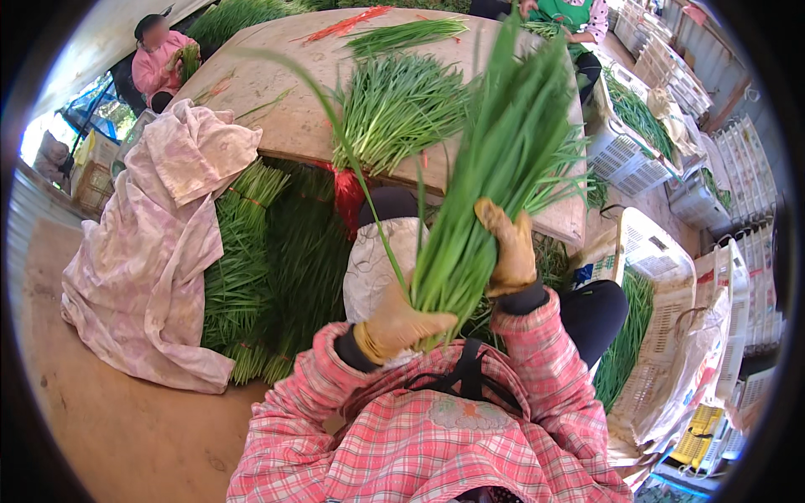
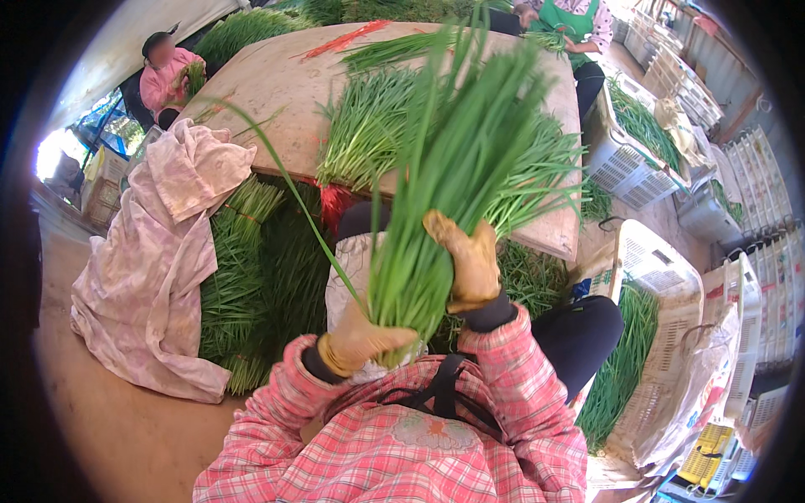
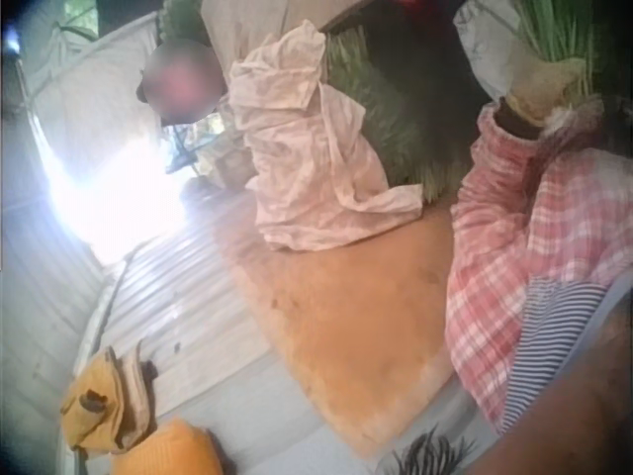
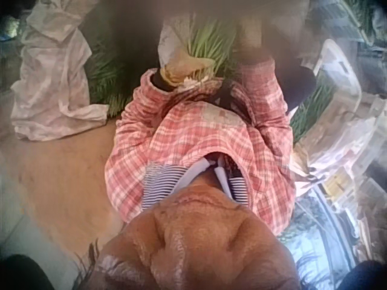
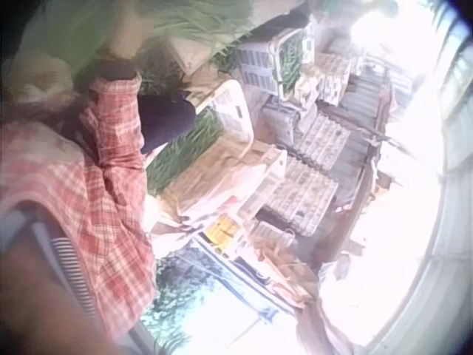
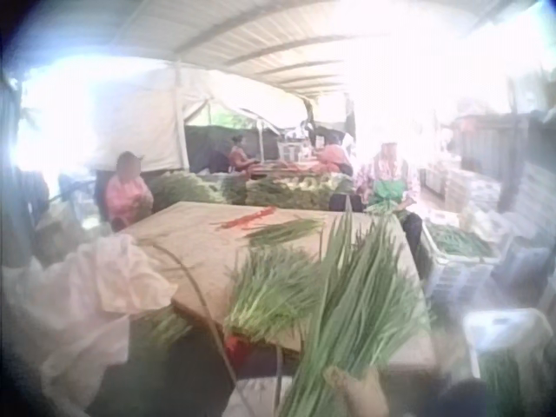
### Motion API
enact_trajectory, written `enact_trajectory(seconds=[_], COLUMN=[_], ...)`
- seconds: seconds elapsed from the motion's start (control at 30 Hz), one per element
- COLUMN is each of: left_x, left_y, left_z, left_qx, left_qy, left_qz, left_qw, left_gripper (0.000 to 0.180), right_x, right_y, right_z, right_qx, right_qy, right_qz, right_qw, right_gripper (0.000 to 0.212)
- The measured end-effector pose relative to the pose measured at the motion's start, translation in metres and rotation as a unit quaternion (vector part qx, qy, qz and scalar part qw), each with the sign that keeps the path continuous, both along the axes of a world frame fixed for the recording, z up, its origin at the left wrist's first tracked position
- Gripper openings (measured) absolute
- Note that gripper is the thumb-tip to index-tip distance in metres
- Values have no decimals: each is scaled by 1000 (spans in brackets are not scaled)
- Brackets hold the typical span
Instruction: The person bundles green chives by hand, securing them with red ties and removing loose leaves while sitting on the floor.
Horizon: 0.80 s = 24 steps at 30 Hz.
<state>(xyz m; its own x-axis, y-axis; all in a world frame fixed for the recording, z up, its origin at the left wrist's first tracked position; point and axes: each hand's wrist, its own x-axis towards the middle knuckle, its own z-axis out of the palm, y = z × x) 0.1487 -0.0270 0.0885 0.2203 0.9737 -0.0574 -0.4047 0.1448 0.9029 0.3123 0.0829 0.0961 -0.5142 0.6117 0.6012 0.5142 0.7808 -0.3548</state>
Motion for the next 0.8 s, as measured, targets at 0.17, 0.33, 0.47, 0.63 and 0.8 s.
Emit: enact_trajectory(seconds=[0.17, 0.33, 0.47, 0.63, 0.8], left_x=[-66, -133, -166, -227, -208], left_y=[76, 165, 217, 307, 290], left_z=[48, 79, 80, -69, -2], left_qx=[60, 55, 9, -31, -36], left_qy=[63, 100, 154, 475, 327], left_qz=[34, -6, -11, 131, 47], left_qw=[996, 993, 988, 870, 943], left_gripper=[54, 48, 47, 51, 57], right_x=[-49, -111, -150, -164, -148], right_y=[99, 182, 215, 254, 227], right_z=[34, 65, 72, -27, -13], right_qx=[45, -273, -583, -553, -531], right_qy=[73, 228, 347, 210, 190], right_qz=[138, 256, 136, -43, -66], right_qw=[987, 899, 722, 805, 823], right_gripper=[64, 40, 43, 54, 58])
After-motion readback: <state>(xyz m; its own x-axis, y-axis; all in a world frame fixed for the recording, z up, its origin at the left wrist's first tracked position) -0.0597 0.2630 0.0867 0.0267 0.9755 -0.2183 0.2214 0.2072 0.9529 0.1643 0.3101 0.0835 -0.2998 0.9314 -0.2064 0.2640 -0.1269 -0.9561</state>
